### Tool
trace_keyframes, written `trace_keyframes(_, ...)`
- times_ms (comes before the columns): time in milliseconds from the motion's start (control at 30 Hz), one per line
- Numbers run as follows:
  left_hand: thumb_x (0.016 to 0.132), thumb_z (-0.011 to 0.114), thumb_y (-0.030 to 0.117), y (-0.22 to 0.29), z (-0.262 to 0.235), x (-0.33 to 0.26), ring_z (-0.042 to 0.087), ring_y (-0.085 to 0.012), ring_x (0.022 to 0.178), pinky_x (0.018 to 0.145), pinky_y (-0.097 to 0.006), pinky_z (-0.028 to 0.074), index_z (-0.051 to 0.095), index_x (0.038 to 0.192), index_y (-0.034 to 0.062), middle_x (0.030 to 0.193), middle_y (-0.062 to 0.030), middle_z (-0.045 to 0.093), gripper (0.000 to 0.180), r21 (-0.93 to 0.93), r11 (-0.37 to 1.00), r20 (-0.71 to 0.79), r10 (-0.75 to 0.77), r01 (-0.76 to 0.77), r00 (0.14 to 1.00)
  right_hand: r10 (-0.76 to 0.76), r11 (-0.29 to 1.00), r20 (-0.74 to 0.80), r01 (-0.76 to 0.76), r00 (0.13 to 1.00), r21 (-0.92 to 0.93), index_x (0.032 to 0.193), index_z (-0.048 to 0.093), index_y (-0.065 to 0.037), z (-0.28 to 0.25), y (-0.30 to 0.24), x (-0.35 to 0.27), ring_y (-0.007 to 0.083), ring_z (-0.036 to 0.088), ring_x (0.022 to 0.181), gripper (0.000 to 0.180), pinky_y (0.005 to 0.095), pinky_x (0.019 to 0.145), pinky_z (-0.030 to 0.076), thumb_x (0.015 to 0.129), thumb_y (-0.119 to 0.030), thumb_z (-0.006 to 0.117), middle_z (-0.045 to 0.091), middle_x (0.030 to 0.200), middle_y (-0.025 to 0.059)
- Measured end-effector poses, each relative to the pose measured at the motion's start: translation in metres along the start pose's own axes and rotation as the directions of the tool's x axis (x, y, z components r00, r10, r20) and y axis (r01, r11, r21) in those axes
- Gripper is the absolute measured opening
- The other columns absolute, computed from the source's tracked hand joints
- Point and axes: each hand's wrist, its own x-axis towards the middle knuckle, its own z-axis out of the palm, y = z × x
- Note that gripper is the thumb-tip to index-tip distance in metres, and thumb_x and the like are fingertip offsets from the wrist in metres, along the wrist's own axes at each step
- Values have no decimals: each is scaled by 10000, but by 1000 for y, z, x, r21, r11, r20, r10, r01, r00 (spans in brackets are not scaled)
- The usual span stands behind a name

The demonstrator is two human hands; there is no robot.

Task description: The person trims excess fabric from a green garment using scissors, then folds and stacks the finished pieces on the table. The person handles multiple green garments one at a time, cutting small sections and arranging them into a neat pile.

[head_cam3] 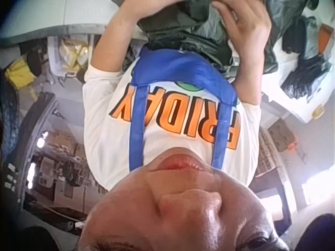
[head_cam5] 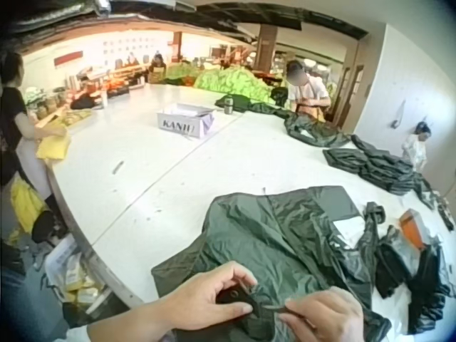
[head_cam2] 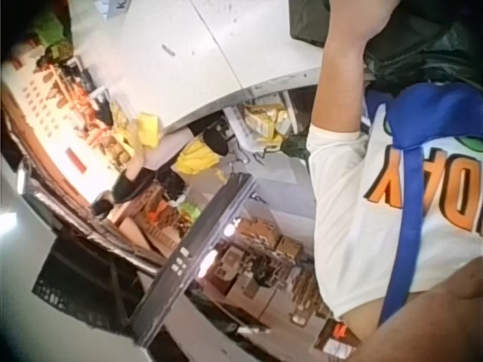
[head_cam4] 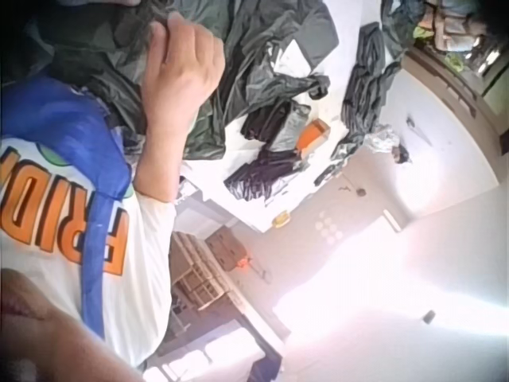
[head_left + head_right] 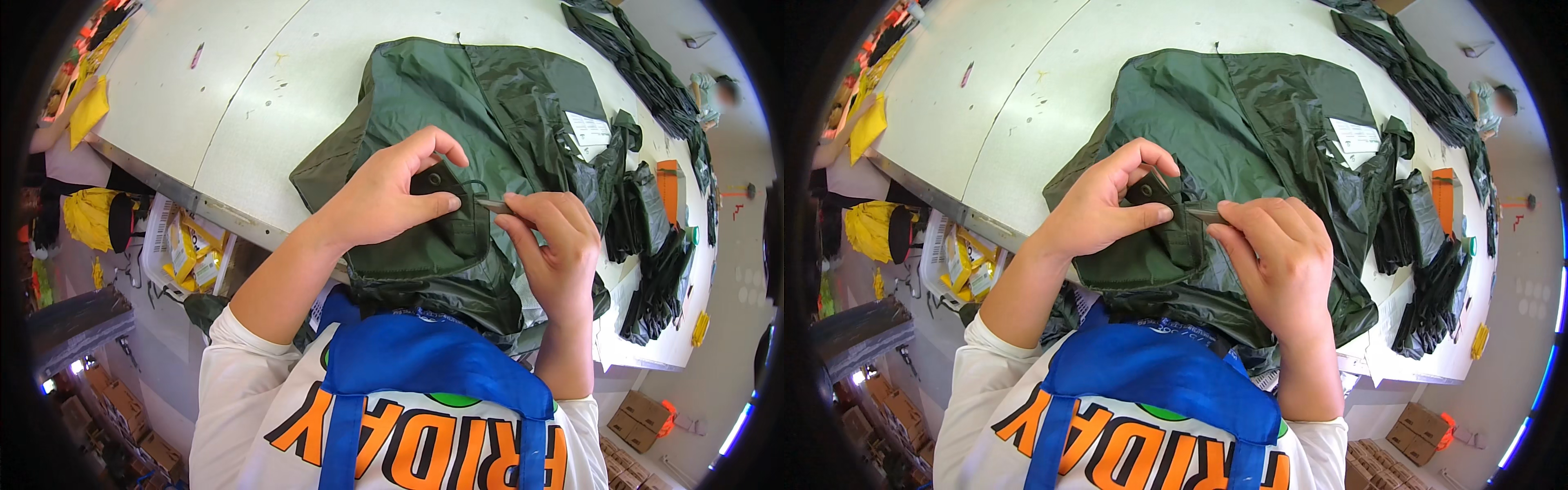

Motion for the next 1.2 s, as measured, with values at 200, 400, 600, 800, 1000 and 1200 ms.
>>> trace_keyframes(200, 807, 662, -25, -9, 0, -4, 532, -64, 957, 795, -221, 424, 491, 1109, 49, 1028, -23, 557, 355, -31, 999, -23, 35, -36, 999, 547, 592, 150, -507, 824, 627, 1031, 599, -26, 16, -2, -11, 48, 490, 664, 371, 180, 646, 424, 711, -73, 782, 566, 790, -9)
trace_keyframes(400, 788, 679, -31, -8, 11, -9, 596, -141, 961, 803, -286, 476, 519, 1112, 67, 1045, -100, 609, 375, 277, 932, -108, 272, -234, 956, 549, 260, 403, -608, 733, 750, 1038, 537, 6, 37, -8, -16, 37, 542, 764, 310, 167, 677, 440, 770, 61, 683, 588, 846, 15)
trace_keyframes(600, 774, 688, -13, -4, 14, -12, 613, -223, 944, 818, -317, 490, 601, 928, 42, 1096, -120, 613, 185, 436, 853, -108, 364, -285, 925, 535, 269, 356, -554, 766, 788, 1038, 537, 4, 37, -10, -17, 32, 535, 757, 296, 163, 667, 431, 781, 89, 656, 586, 856, 9)
trace_keyframes(800, 877, 580, 10, -2, 0, -13, 598, -190, 956, 852, -306, 474, 554, 878, 11, 1136, -143, 604, 26, 358, 875, -225, 419, -325, 880, 547, 161, 387, -548, 742, 821, 1037, 548, -1, 38, -5, -21, 29, 513, 771, 294, 166, 696, 416, 781, 74, 670, 565, 857, -15)
trace_keyframes(1000, 942, 556, 137, -3, -42, -24, 595, -119, 903, 810, -251, 474, 616, 934, 13, 1031, -92, 648, 138, 326, 926, -643, 363, -188, 674, 582, 87, 411, -555, 702, 827, 1063, 560, 1, 38, -3, -23, 33, 511, 781, 320, 168, 707, 413, 777, 56, 691, 563, 863, -24)
trace_keyframes(1200, 762, 749, 131, 11, 12, -23, 586, -205, 899, 813, -291, 454, 669, 863, 41, 994, -102, 621, 157, 591, 780, -330, 468, -207, 820, 584, 62, 436, -573, 685, 817, 1065, 568, -1, 42, -5, -24, 33, 519, 776, 317, 165, 706, 420, 779, 47, 697, 577, 873, -23)
